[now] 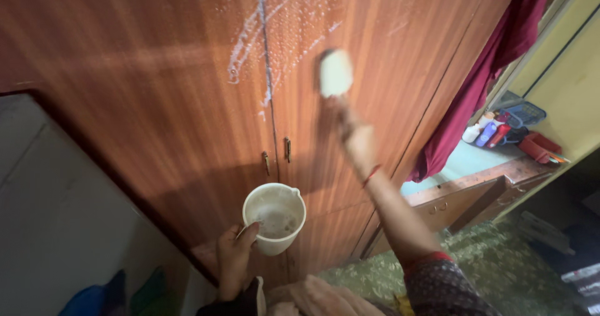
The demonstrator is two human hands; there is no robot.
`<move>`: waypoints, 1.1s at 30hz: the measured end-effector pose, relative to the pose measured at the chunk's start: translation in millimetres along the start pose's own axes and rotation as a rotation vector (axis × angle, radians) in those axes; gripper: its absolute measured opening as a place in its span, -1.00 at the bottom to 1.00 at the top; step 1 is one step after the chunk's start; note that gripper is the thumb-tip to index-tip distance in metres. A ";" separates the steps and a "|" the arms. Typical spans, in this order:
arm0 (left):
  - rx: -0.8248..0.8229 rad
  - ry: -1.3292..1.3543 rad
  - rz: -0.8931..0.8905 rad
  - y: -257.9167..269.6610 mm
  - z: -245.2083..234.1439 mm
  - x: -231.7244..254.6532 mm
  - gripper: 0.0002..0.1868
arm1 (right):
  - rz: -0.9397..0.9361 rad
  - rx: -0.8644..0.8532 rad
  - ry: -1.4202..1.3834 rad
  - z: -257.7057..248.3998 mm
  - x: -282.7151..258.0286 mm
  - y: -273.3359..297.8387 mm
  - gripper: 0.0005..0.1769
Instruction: The person scrubs the exterior of a wooden wardrobe with a brush dipped in soapy water from a white bucket. They repeatedly apply the brush to the surface, creating foam, and occasionally dip the brush back into the bucket to reload the cleaning solution.
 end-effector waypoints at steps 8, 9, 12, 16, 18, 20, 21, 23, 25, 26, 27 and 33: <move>-0.039 0.097 -0.044 10.4 11.8 -3.4 -0.73 | -0.201 0.214 -0.278 -56.5 -24.7 -22.9 -0.54; -0.031 0.077 -0.016 5.5 14.8 -6.1 -0.70 | -0.111 0.194 -0.273 -60.2 -24.5 -27.2 -0.54; -0.030 0.033 0.002 -0.4 16.6 -12.0 -0.72 | -0.265 0.223 -0.386 -55.8 -45.5 -13.5 -0.51; -0.051 0.204 -0.115 -0.6 17.2 -28.2 -0.77 | -0.356 -0.116 -0.046 -28.0 -86.4 10.1 -0.31; 0.031 0.123 -0.131 -9.5 13.3 -45.1 -0.75 | -0.489 -0.068 -0.059 -41.7 -110.0 2.3 -0.30; -0.019 0.031 -0.089 -26.5 6.3 -65.2 -0.69 | -0.577 -0.055 -0.028 -55.7 -135.0 -13.6 -0.23; -0.040 -0.016 -0.068 -36.6 3.1 -74.6 -0.66 | -0.594 -0.068 0.010 -63.1 -147.1 -25.4 -0.15; -0.025 -0.013 -0.064 -50.8 0.7 -92.7 -0.68 | -0.649 -0.048 0.083 -79.7 -175.1 -47.5 -0.10; -0.025 0.004 -0.065 -61.0 -1.8 -104.2 -0.66 | -0.720 0.007 0.152 -96.7 -207.7 -70.8 -0.15; -0.032 0.021 -0.064 -61.3 -3.2 -110.3 -0.65 | -0.741 0.031 0.156 -104.5 -225.5 -82.9 -0.22; -0.038 0.036 -0.062 -63.0 -6.8 -115.0 -0.63 | -0.760 0.055 0.159 -112.4 -245.2 -95.3 -0.29; 0.015 -0.174 -0.255 -82.1 -34.1 -139.3 -0.62 | -0.953 0.238 0.323 -159.9 -328.7 -138.8 -0.40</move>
Point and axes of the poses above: each hand's wrist, its own y-axis away from the middle knuckle, its own z-axis out of the palm, x = y × z, the point moved 4 cm from there along -y, towards the middle knuckle, and after that the axes turned 3 degrees about z, right-handed, at the moved point
